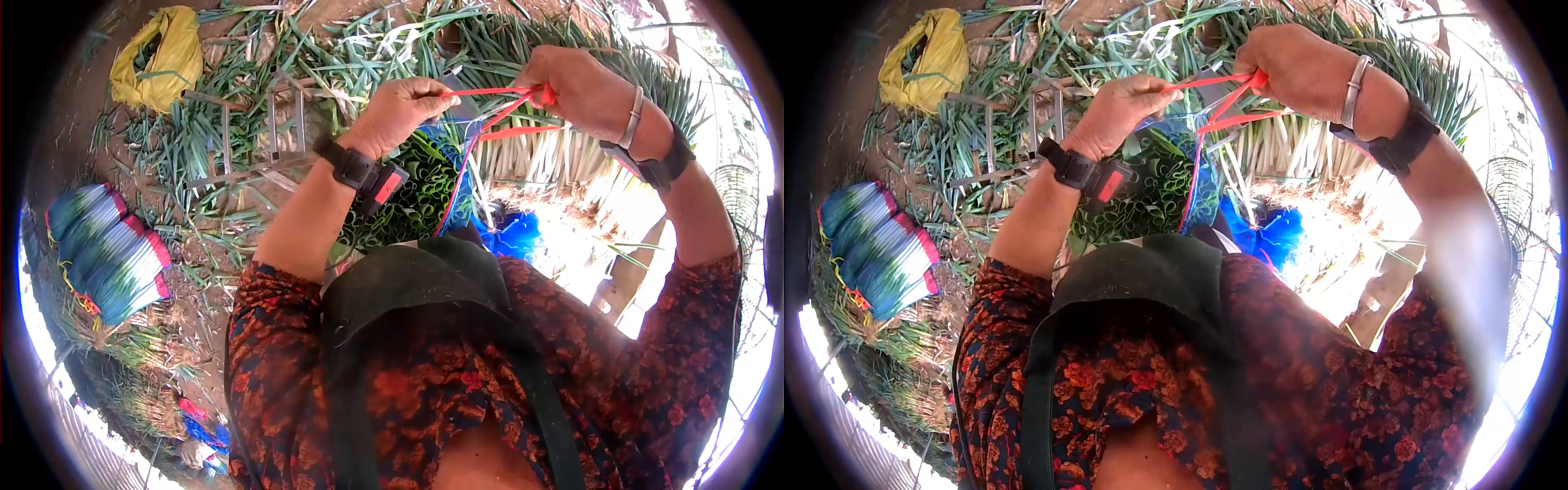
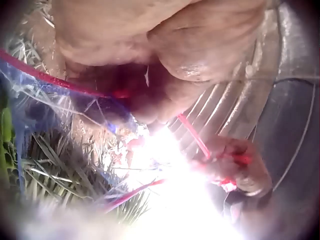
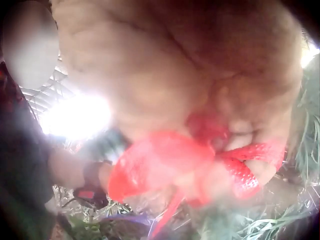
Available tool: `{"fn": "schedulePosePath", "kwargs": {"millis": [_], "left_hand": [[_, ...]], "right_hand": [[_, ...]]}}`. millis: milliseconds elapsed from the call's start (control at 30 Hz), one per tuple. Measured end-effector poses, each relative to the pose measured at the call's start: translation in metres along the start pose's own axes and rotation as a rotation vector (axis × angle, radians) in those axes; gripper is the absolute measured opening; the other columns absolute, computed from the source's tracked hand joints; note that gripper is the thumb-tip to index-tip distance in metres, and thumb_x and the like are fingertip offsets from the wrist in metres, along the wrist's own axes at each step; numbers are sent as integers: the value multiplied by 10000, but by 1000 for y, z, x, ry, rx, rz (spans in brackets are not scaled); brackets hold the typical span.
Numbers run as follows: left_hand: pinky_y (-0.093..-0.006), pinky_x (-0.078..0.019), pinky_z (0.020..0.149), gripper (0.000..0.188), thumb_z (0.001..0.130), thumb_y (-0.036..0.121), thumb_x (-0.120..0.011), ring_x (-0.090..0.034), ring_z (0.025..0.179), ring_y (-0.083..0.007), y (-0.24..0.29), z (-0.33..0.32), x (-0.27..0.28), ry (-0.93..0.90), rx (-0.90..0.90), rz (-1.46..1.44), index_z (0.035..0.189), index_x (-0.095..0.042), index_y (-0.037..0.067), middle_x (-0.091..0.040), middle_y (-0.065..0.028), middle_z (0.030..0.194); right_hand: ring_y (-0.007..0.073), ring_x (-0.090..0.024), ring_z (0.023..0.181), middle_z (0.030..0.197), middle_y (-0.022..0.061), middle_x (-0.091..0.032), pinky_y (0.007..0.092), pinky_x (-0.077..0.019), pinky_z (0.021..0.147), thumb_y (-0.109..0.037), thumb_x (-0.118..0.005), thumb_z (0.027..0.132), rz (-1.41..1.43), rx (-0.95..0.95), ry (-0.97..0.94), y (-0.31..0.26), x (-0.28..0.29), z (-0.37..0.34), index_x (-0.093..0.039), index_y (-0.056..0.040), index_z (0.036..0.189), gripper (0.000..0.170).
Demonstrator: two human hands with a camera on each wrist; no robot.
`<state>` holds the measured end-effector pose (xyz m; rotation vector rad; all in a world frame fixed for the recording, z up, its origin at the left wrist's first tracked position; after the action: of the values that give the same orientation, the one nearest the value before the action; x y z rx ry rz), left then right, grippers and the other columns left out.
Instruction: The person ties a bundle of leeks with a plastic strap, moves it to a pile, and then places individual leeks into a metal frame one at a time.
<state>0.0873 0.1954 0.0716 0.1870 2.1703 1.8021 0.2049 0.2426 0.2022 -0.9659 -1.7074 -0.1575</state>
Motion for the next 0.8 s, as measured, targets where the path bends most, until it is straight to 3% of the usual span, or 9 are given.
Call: {"fn": "schedulePosePath", "kwargs": {"millis": [100,167,267,300,400,433,567,633,800], "left_hand": [[-203,-471,692,214,879,160,-662,-552,718,-47,0,3,-11,-42,-17,49,1048,-679,30,-660,-1,861],[-197,-430,613,296,827,229,-730,-496,660,-23,9,-1,-25,-102,-4,226,1066,-689,58,-636,33,803],[-190,-376,558,329,819,254,-736,-452,627,-13,-11,10,-35,-102,44,199,1072,-687,50,-606,48,747],[-191,-348,528,284,847,226,-704,-434,583,-18,-22,11,-31,-72,123,50,1057,-683,36,-563,56,682],[-226,-400,506,243,846,201,-711,-481,571,-55,-49,5,-24,-34,257,-385,994,-691,10,-612,24,747],[-221,-334,485,146,901,170,-626,-418,535,-40,-52,3,-22,-6,276,-480,948,-649,33,-498,48,643],[-233,-320,470,108,932,154,-558,-380,502,-68,-59,-1,-12,94,352,-610,925,-584,50,-441,42,616],[-239,-319,463,113,932,161,-557,-378,499,-67,-67,1,-7,103,379,-557,927,-580,49,-438,38,612],[-252,-328,458,132,941,174,-537,-391,503,-70,-71,-3,-7,66,416,-481,917,-571,49,-426,29,598]], "right_hand": [[318,-635,857,899,176,-651,375,-511,731,6,-628,744,-13,-36,-21,-6,3,0,-664,-15,954,214],[320,-635,860,942,169,-643,379,-514,752,16,-618,753,38,26,40,-10,7,-1,-665,-35,974,232],[321,-636,866,1062,152,-606,383,-520,776,31,-602,764,-7,163,208,-21,13,-3,-654,-69,1012,273],[322,-637,868,1111,145,-589,384,-522,784,35,-597,767,-43,217,278,-25,16,-4,-648,-82,1027,289],[318,-637,887,1214,125,-515,382,-526,790,42,-579,773,-99,285,318,-26,18,-8,-625,-112,1056,326],[312,-638,892,1215,124,-511,378,-527,790,38,-581,769,-76,269,301,-22,15,-9,-623,-114,1053,325],[291,-640,906,1200,117,-510,367,-529,786,10,-594,760,-179,217,259,-16,-12,-10,-623,-133,1045,320],[272,-643,881,1162,103,-519,353,-530,758,-40,-608,761,-349,205,288,-22,-18,-13,-625,-149,1050,310],[252,-636,836,1039,73,-548,338,-526,713,-89,-622,766,-387,183,356,-31,-14,-21,-652,-147,1004,247]]}}
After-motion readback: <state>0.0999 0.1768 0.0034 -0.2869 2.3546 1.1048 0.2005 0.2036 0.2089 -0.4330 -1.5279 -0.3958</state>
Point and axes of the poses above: each hand's wrist, its own z-axis towards the middle knuckle, its own x-axis out of the back of the hand, y = z × x, the point moved 10 cm from there along z, towards the middle knuckle
